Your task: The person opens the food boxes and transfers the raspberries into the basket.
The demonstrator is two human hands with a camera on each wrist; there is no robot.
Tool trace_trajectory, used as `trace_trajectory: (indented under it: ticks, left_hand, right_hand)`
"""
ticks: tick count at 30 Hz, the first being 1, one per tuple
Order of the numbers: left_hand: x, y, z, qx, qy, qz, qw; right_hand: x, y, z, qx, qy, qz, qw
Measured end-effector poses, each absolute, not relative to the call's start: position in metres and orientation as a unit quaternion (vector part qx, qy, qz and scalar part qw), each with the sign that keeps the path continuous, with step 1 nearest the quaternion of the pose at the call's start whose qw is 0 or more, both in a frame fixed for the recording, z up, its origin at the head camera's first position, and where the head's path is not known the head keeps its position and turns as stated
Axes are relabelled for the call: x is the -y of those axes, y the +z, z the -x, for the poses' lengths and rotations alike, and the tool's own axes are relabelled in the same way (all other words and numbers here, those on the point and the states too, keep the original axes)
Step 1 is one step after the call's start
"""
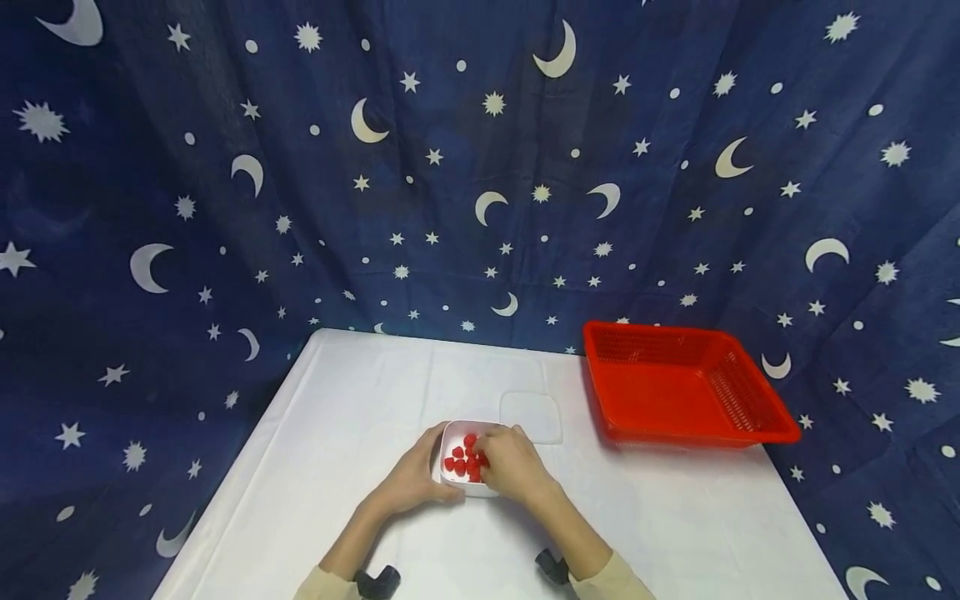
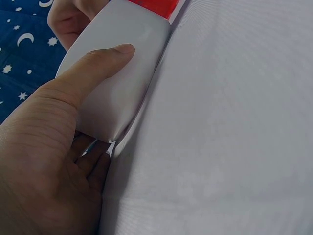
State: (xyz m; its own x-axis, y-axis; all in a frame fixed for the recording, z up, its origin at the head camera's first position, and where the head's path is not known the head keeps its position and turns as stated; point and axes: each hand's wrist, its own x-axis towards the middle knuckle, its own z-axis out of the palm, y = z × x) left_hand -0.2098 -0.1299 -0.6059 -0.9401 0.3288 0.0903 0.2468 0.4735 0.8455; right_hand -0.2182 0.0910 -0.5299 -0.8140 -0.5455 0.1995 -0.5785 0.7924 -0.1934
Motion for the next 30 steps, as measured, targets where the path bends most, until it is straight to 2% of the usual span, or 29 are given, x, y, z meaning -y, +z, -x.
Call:
trace_trajectory:
  ticks: [10, 30]
  left_hand:
    - [0.130, -0.615, 0.203, -0.855, 0.487, -0.170, 0.050]
    - [0.128, -0.607, 0.209, -0.863, 0.476, -0.164, 0.037]
  right_hand:
    - [-0.093, -0.541, 0.211, 0.944, 0.127, -0.298, 0.069]
    - [-0.096, -0.537, 0.220, 0.940, 0.131, -0.304, 0.079]
